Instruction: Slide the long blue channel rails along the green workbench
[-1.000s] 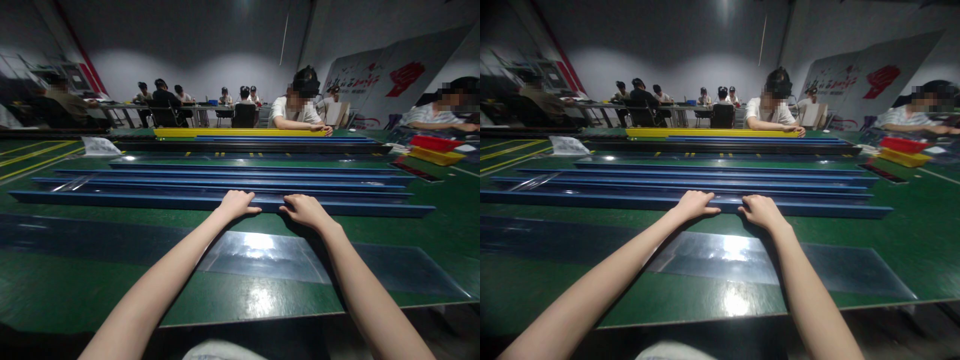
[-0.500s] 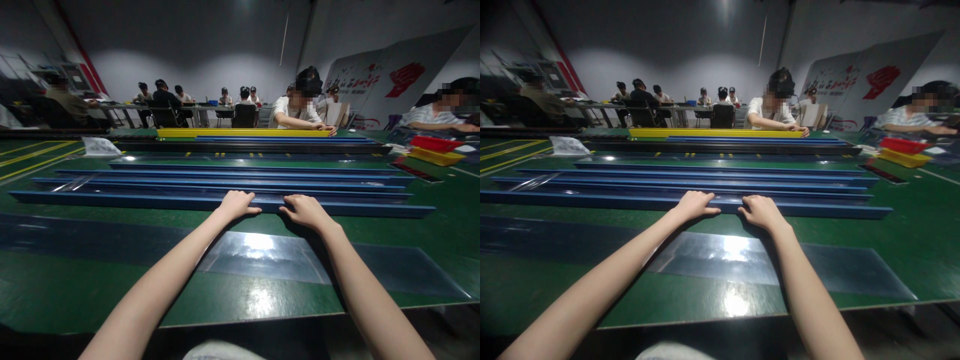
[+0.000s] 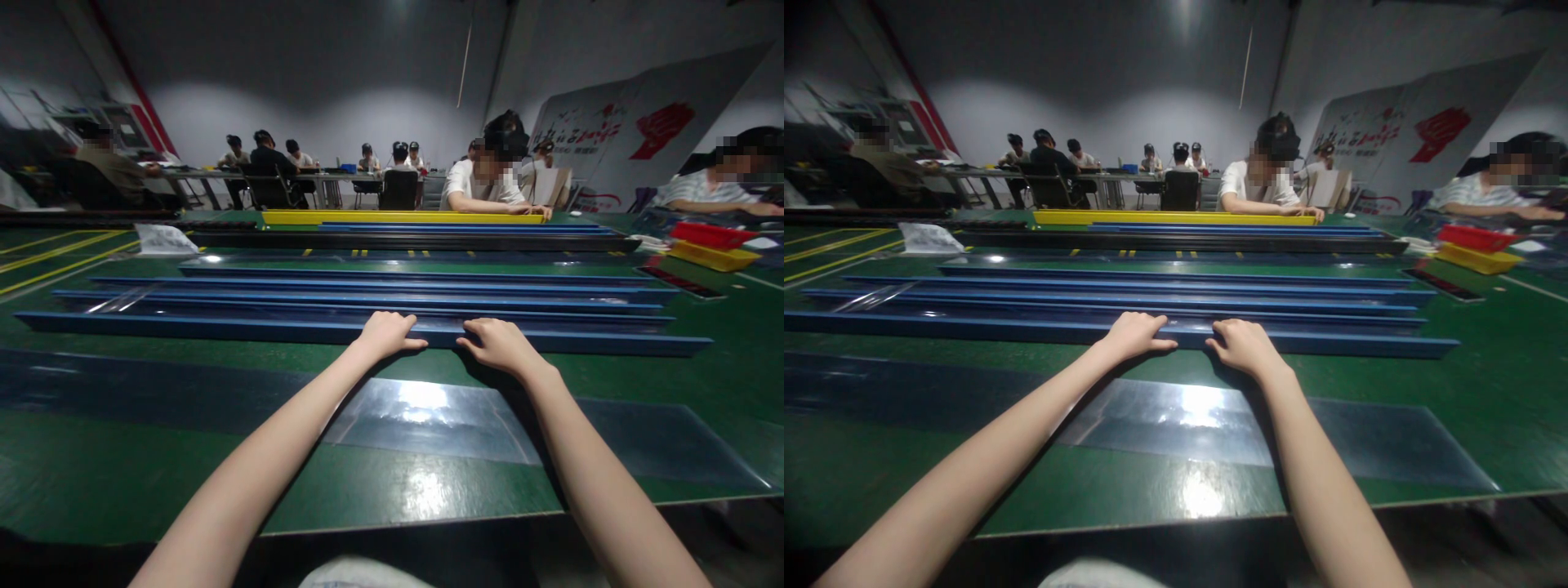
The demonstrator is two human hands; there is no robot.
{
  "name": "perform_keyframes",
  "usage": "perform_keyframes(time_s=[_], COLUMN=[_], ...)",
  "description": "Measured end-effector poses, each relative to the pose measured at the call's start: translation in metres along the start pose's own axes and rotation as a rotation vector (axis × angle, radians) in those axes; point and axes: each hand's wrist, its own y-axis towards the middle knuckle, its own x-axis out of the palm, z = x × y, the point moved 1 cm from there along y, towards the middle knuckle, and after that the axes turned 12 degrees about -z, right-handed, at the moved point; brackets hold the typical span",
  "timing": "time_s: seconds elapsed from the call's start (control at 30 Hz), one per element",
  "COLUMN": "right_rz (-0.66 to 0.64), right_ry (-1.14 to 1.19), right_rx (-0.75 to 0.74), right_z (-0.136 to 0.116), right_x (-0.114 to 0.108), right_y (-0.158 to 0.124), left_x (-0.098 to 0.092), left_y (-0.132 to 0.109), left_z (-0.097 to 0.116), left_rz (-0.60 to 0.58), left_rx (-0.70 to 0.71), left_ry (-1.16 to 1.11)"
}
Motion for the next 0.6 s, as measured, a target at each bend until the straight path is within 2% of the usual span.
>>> perform_keyframes(time_s=[0.6], right_rz=[0.012], right_ry=[0.005], right_rx=[0.003], right_z=[0.0004], right_x=[0.0007], right_y=[0.0002], left_x=[-0.0002], left_y=[-0.0001], left_z=[-0.0006], left_rz=[0.022], left_rx=[0.007], left_ry=[0.004])
